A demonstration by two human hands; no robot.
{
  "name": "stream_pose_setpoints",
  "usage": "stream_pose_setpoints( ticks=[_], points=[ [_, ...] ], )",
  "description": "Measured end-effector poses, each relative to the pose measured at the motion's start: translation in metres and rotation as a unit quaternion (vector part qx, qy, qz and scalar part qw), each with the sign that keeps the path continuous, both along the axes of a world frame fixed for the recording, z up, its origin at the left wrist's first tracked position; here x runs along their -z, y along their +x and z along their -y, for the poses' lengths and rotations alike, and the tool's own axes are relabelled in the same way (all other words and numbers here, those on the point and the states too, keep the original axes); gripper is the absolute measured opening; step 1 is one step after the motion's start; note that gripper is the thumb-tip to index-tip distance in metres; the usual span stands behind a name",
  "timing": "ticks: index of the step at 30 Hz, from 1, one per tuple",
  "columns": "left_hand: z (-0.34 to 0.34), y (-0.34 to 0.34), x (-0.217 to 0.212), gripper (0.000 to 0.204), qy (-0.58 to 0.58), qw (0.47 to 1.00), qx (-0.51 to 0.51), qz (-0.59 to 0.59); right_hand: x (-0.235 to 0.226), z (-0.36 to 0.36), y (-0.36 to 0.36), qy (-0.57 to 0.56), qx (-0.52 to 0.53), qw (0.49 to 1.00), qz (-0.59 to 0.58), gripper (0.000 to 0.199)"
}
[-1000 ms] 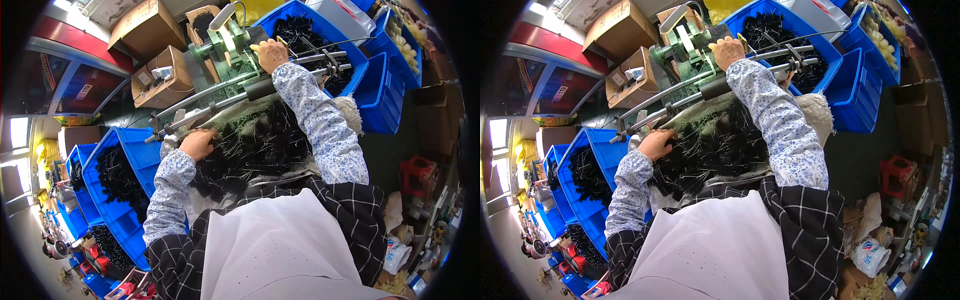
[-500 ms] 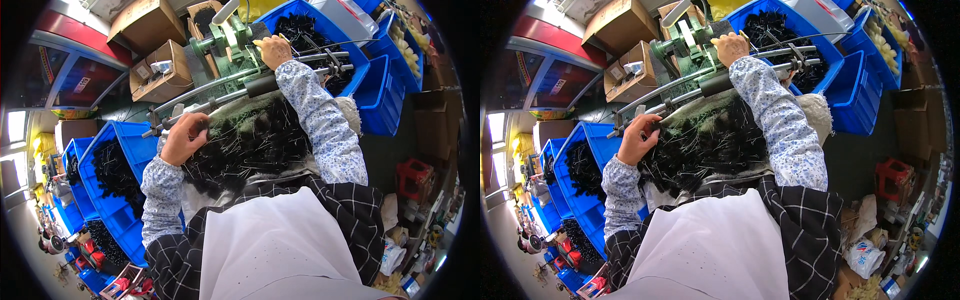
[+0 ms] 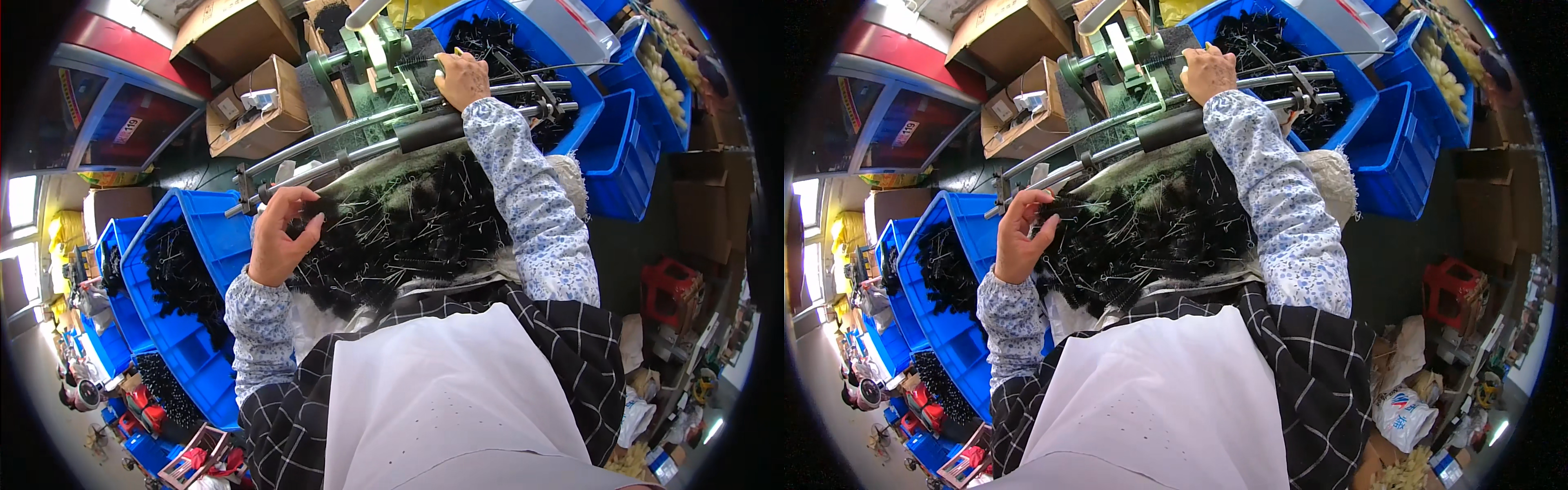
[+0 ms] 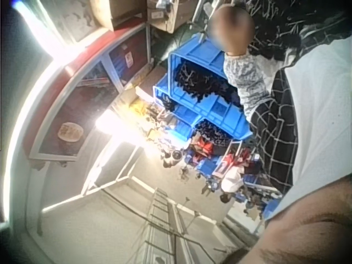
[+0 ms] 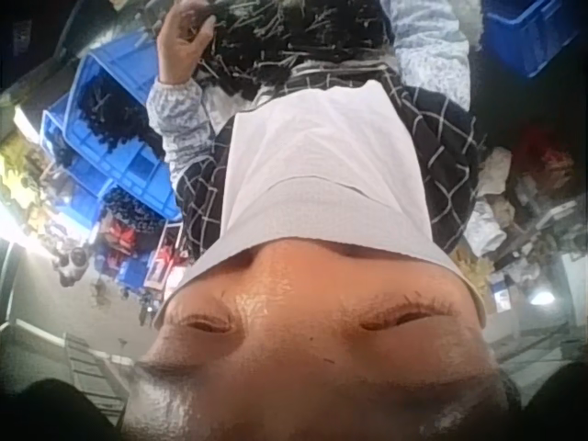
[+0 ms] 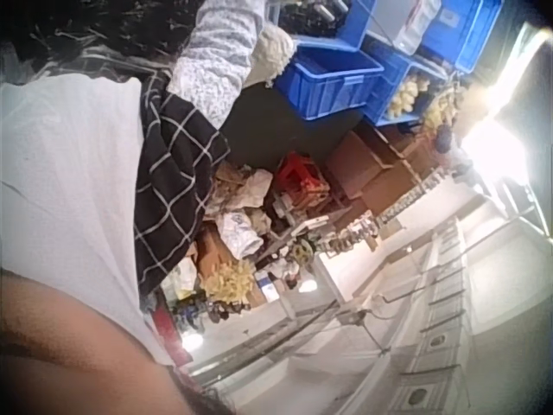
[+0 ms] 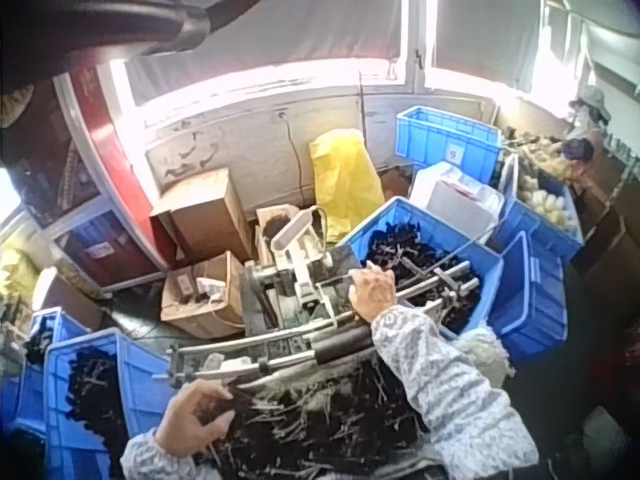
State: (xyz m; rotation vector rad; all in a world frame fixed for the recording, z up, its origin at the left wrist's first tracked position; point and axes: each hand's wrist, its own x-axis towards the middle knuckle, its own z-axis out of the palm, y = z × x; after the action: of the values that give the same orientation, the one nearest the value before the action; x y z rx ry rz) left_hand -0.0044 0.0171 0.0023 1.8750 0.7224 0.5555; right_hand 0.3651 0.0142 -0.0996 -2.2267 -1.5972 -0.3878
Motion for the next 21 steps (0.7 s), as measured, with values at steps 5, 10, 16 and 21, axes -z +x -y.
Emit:
stream_pose_setpoints(
  ticks=[5, 10, 16, 21],
  points=[
    [0.005, -0.003, 0.0, 0.03, -0.009, 1.0, -0.004, 0.011, -0.005, -0.014, -0.038, 0.007, -0.012, 1.0, -0.01, 0.011],
    [0.005, 0.001, -0.003, 0.029, -0.01, 1.0, -0.008, 0.005, -0.003, -0.031, -0.07, 0.007, -0.008, 0.999, 0.036, 0.009],
    [0.001, -0.003, -0.005, 0.026, 0.026, 0.998, -0.044, 0.039, -0.015, -0.017, -0.05, 0.005, 0.0, 1.0, 0.015, 0.01],
    [0.0, -0.011, 0.003, 0.024, -0.017, 0.995, -0.075, 0.069, -0.001, -0.006, 0.004, -0.018, 0.003, 1.0, 0.014, 0.019]
  ],
)
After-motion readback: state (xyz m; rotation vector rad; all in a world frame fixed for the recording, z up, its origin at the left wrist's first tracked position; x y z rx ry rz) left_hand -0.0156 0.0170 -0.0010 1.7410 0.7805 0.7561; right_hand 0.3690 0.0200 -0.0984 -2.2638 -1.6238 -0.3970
